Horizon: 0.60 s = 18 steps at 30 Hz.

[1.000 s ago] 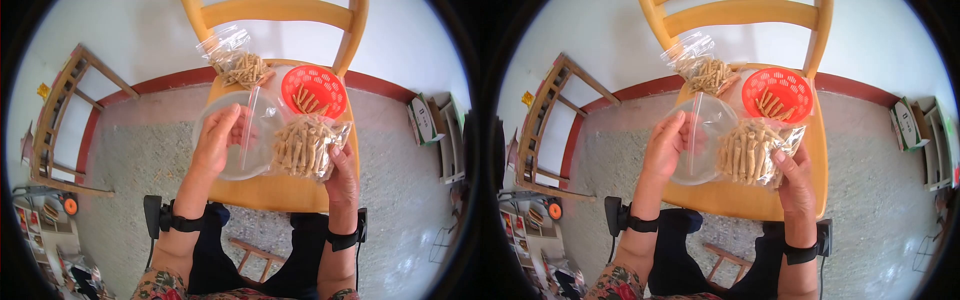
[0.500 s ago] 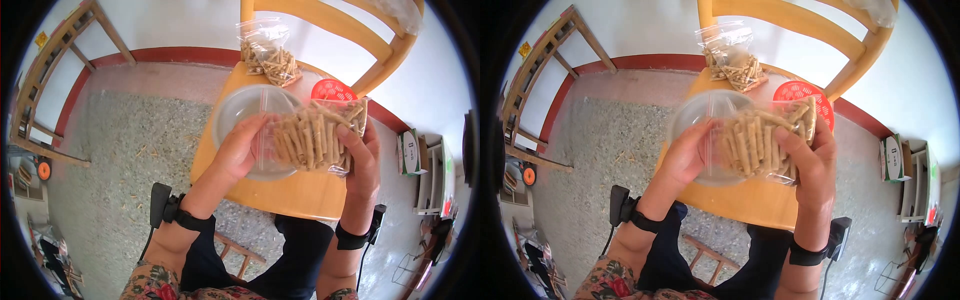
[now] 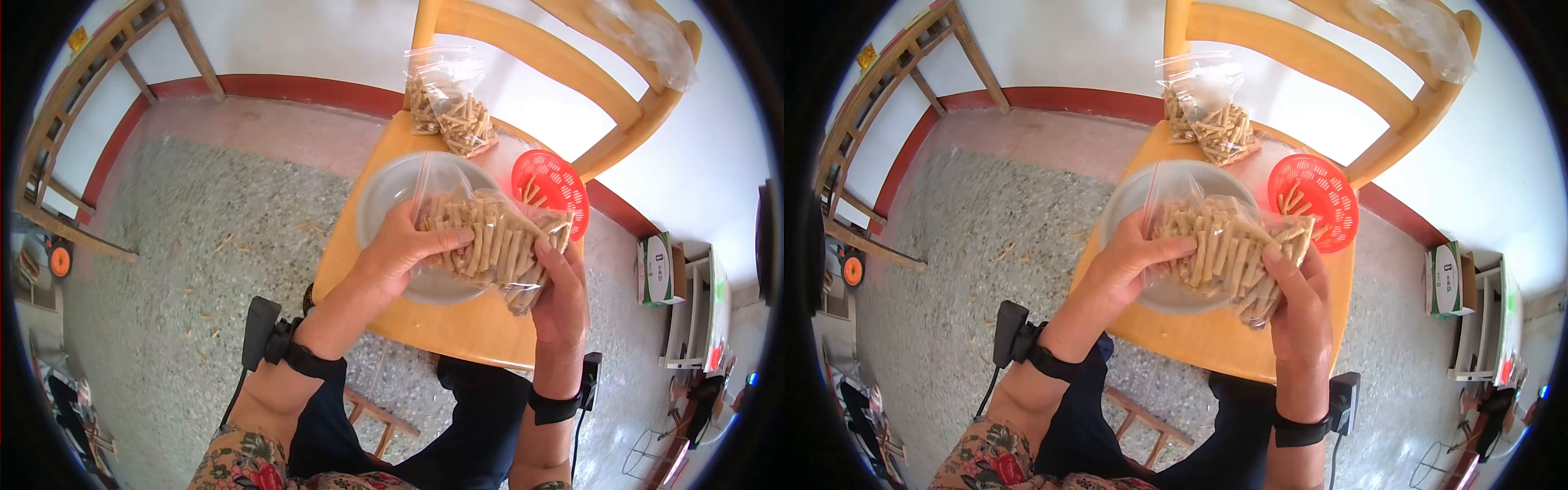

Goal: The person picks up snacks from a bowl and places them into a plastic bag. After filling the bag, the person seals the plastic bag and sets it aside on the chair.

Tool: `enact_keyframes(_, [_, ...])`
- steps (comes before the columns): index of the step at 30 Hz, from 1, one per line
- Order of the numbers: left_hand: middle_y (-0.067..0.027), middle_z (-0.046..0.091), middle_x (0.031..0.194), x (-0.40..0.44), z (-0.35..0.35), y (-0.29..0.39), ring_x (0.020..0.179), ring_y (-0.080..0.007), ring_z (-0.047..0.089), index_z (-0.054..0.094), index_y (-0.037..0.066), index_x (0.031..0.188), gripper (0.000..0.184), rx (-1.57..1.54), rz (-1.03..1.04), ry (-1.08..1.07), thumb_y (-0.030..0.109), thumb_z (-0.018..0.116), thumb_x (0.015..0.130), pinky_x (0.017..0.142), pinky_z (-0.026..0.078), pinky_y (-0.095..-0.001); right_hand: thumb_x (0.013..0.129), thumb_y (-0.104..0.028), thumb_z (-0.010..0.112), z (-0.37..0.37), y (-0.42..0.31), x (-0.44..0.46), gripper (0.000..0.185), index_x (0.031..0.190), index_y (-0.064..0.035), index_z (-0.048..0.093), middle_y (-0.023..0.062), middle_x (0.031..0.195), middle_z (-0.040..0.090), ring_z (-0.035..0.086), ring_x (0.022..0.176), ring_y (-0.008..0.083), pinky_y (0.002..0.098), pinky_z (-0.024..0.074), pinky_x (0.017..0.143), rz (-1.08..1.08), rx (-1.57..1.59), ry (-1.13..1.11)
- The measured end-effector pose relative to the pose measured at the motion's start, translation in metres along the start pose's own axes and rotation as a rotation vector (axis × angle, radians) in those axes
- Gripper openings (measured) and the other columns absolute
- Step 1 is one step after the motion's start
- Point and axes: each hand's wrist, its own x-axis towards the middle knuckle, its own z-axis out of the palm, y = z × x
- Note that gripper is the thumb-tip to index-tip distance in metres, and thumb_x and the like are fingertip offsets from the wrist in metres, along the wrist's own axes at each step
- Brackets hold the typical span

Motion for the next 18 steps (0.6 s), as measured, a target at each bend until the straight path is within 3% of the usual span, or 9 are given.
enact_keyframes(3, [-0.0062, 0.056, 0.096, 0.0, 0.0, 0.001, 0.089, -0.012, 0.054, 0.046, 0.0, 0.11, 0.05, 0.204, 0.091, 0.064, 0.007, 0.069, 0.067, 0.076, 0.045, -0.0246, 0.082, -0.017, 0.052, -0.006, 0.008, -0.004, 0.033, 0.11, -0.0006, 0.046, 0.0101, 0.102, 0.055, 0.054, 0.094, 0.0166, 0.0295, 0.0441, 0.08, 0.047, -0.016, -0.006])
enact_keyframes(5, [-0.0057, 0.056, 0.095, 0.001, 0.002, 0.003, 0.088, -0.0117, 0.054, 0.046, 0.0, 0.11, 0.05, 0.295, 0.177, 0.091, 0.007, 0.07, 0.066, 0.076, 0.045, -0.0243, 0.083, -0.033, 0.052, -0.013, 0.011, -0.002, 0.053, 0.12, 0.0014, 0.038, 0.0142, 0.118, 0.046, 0.047, 0.108, 0.0243, 0.0355, 0.0387, 0.091, 0.148, 0.109, -0.093])
enact_keyframes(6, [-0.0059, 0.056, 0.096, 0.002, 0.002, 0.004, 0.088, -0.0119, 0.054, 0.046, -0.001, 0.111, 0.051, 0.291, 0.203, 0.11, 0.007, 0.07, 0.066, 0.077, 0.044, -0.0243, 0.083, -0.033, 0.052, -0.012, 0.009, -0.003, 0.053, 0.12, 0.0014, 0.038, 0.0142, 0.118, 0.046, 0.047, 0.108, 0.0243, 0.0355, 0.0387, 0.091, 0.147, 0.108, -0.094])
enact_keyframes(8, [-0.006, 0.056, 0.096, 0.003, 0.001, 0.009, 0.088, -0.012, 0.054, 0.046, -0.001, 0.111, 0.052, 0.287, 0.228, 0.127, 0.007, 0.07, 0.066, 0.078, 0.044, -0.0244, 0.08, -0.046, 0.051, -0.007, 0.006, -0.007, 0.065, 0.121, 0.0022, 0.037, 0.0139, 0.12, 0.045, 0.046, 0.11, 0.0255, 0.0364, 0.0376, 0.093, 0.179, 0.17, -0.072])
enact_keyframes(12, [-0.0065, 0.056, 0.099, -0.003, -0.002, 0.026, 0.089, -0.0124, 0.054, 0.046, -0.003, 0.113, 0.056, 0.205, 0.14, 0.041, 0.008, 0.07, 0.064, 0.08, 0.043, -0.0248, 0.08, -0.044, 0.053, -0.019, 0.006, -0.007, 0.063, 0.12, 0.0027, 0.039, 0.0149, 0.118, 0.048, 0.05, 0.105, 0.0231, 0.037, 0.0392, 0.09, 0.318, 0.313, -0.149])
enact_keyframes(15, [-0.0062, 0.056, 0.099, -0.005, -0.005, 0.032, 0.09, -0.0131, 0.054, 0.047, -0.004, 0.112, 0.057, 0.198, 0.102, 0.016, 0.008, 0.072, 0.062, 0.081, 0.042, -0.025, 0.078, -0.045, 0.055, -0.023, 0.012, -0.003, 0.07, 0.122, 0.0053, 0.036, 0.0156, 0.12, 0.046, 0.048, 0.107, 0.0222, 0.0348, 0.0368, 0.092, 0.319, 0.15, -0.278])
enact_keyframes(17, [-0.0058, 0.056, 0.098, -0.007, -0.003, 0.036, 0.09, -0.0126, 0.053, 0.049, -0.003, 0.109, 0.055, 0.349, 0.084, -0.007, 0.009, 0.072, 0.062, 0.081, 0.042, -0.025, 0.076, -0.046, 0.056, -0.013, 0.0, -0.001, 0.074, 0.123, 0.0062, 0.035, 0.0157, 0.119, 0.046, 0.047, 0.108, 0.0204, 0.0316, 0.035, 0.093, 0.279, -0.056, -0.531])
enact_keyframes(18, [-0.0058, 0.056, 0.098, -0.008, -0.001, 0.037, 0.09, -0.0126, 0.053, 0.049, -0.003, 0.109, 0.055, 0.346, 0.083, -0.007, 0.009, 0.072, 0.062, 0.081, 0.042, -0.025, 0.072, -0.036, 0.065, -0.009, -0.003, 0.001, 0.072, 0.123, 0.0054, 0.035, 0.0143, 0.115, 0.048, 0.047, 0.106, 0.0186, 0.0295, 0.0364, 0.09, 0.372, -0.04, -0.497])
